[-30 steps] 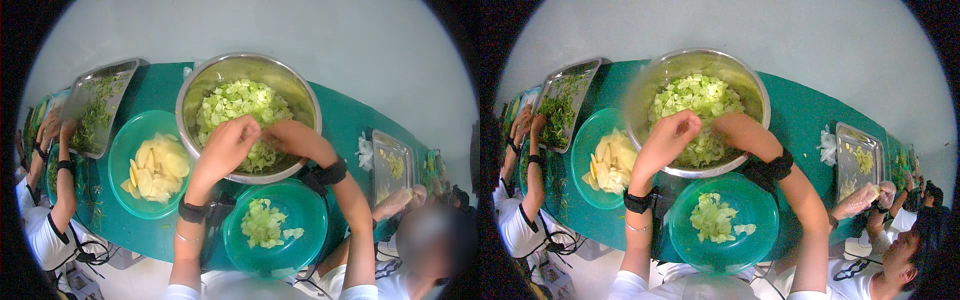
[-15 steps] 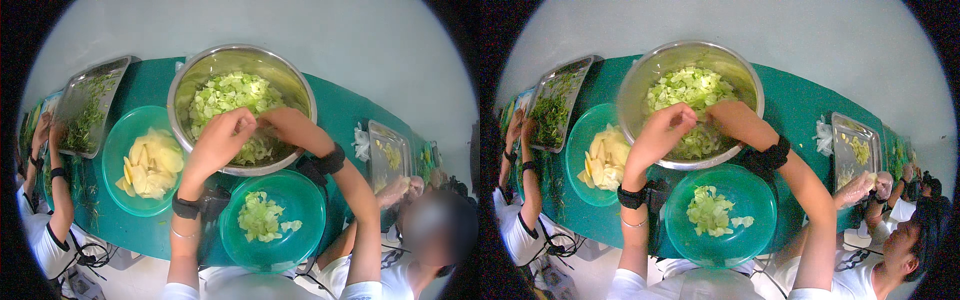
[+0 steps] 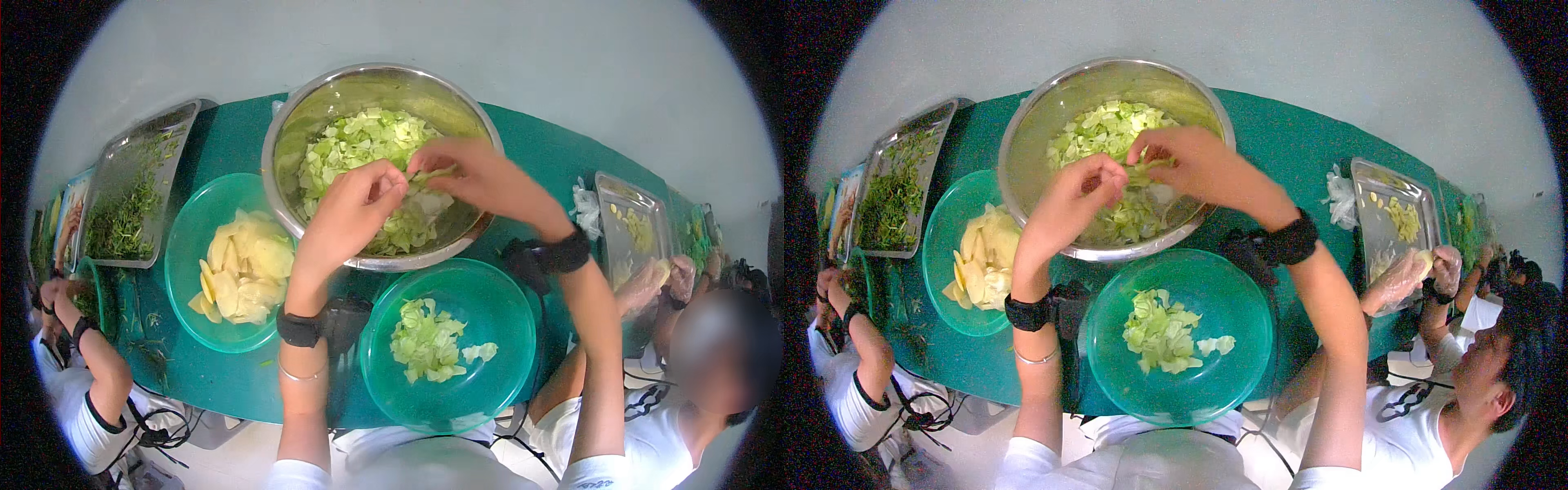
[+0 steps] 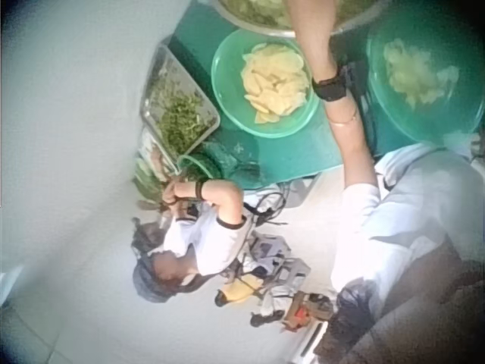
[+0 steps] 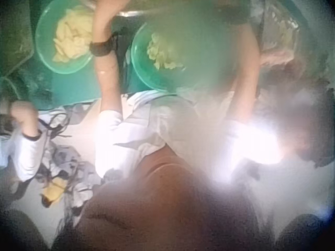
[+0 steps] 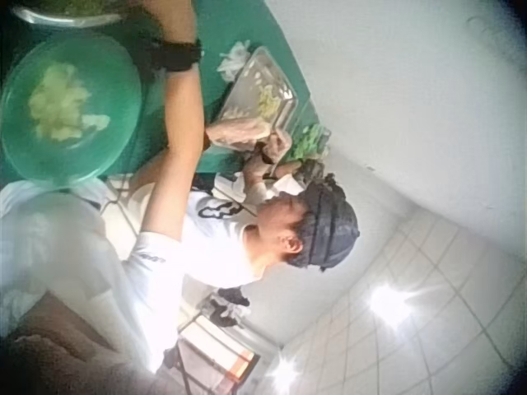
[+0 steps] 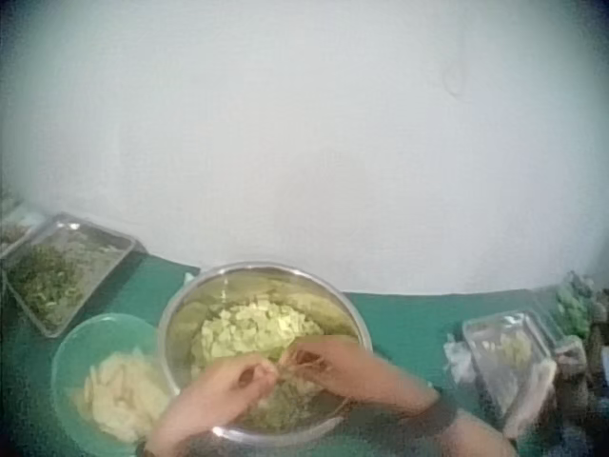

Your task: Tearing cabbage leaves into smaller pieces by hand and placing them into a large metal bowl.

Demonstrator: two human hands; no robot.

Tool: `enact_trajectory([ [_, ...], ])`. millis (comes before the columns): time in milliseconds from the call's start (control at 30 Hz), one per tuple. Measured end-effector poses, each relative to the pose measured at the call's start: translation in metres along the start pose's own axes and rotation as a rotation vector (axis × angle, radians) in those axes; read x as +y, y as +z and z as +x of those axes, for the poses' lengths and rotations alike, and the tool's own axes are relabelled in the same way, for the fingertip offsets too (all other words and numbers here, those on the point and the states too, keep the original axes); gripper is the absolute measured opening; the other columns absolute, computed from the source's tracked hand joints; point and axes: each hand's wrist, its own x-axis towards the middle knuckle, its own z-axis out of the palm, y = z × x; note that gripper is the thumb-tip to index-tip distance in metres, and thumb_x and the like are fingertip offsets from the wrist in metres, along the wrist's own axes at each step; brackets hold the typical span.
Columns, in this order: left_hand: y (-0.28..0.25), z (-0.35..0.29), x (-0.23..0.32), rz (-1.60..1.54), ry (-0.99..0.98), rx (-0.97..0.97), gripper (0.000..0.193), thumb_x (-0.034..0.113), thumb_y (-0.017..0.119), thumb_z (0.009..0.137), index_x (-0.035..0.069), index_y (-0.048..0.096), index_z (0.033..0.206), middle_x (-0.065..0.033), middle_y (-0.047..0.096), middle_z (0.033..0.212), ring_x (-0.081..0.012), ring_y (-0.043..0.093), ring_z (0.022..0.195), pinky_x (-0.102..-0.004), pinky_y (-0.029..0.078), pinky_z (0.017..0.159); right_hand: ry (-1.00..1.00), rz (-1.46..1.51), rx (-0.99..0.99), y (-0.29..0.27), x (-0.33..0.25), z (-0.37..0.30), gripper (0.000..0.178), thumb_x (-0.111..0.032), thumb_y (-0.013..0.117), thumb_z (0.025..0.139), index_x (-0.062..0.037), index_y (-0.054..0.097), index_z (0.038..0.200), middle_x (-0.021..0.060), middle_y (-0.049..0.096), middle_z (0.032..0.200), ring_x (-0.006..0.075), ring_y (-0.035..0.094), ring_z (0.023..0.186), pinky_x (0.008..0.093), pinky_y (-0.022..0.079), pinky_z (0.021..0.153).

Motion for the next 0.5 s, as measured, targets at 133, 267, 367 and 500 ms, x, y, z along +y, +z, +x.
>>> enact_trajectory([
  [133,-0.009,-0.002,0.001,0.041,-0.01,-0.047,0.012,0.01,0.061,0.095,-0.001,0.062,0.098,-0.0034,0.059,0.077,-0.0115,0.056,0.072,-0.0274,0.046,0.068,-0.001,0.072,0.114,-0.029,-0.032,-0.015,0.022,-0.009,0.068,0.087,-0.0072,0.066,0.109,0.0092,0.069,0.088,0.0193,0.067,0.085,0.0343,0.053,0.077],
  [267,-0.01,0.001,0.0,0.027,-0.049,-0.104,0.01,0.009,0.059,0.098,0.0,0.063,0.101,-0.0008,0.063,0.085,-0.0085,0.059,0.078,-0.0239,0.048,0.072,0.004,0.101,0.004,-0.015,-0.019,-0.02,0.021,-0.007,0.069,0.086,-0.0059,0.067,0.107,0.0079,0.068,0.088,0.0154,0.064,0.083,0.0329,0.052,0.075],
  [367,-0.007,0.001,0.003,-0.003,-0.053,-0.104,0.011,0.009,0.059,0.098,-0.001,0.063,0.102,-0.002,0.064,0.087,-0.0091,0.059,0.078,-0.0246,0.049,0.072,0.105,0.136,-0.061,-0.006,-0.006,-0.022,0.021,-0.006,0.069,0.085,-0.0061,0.067,0.106,0.0082,0.069,0.09,0.0158,0.063,0.082,0.0327,0.051,0.074],
  [500,-0.006,0.0,0.001,-0.11,-0.004,-0.07,0.014,0.012,0.061,0.095,-0.002,0.064,0.099,-0.0056,0.066,0.079,-0.0108,0.06,0.069,-0.0263,0.047,0.063,0.082,0.149,-0.063,-0.008,0.001,-0.018,0.02,-0.004,0.067,0.089,-0.0041,0.066,0.109,0.0039,0.07,0.099,0.0113,0.063,0.089,0.0278,0.051,0.08],
])
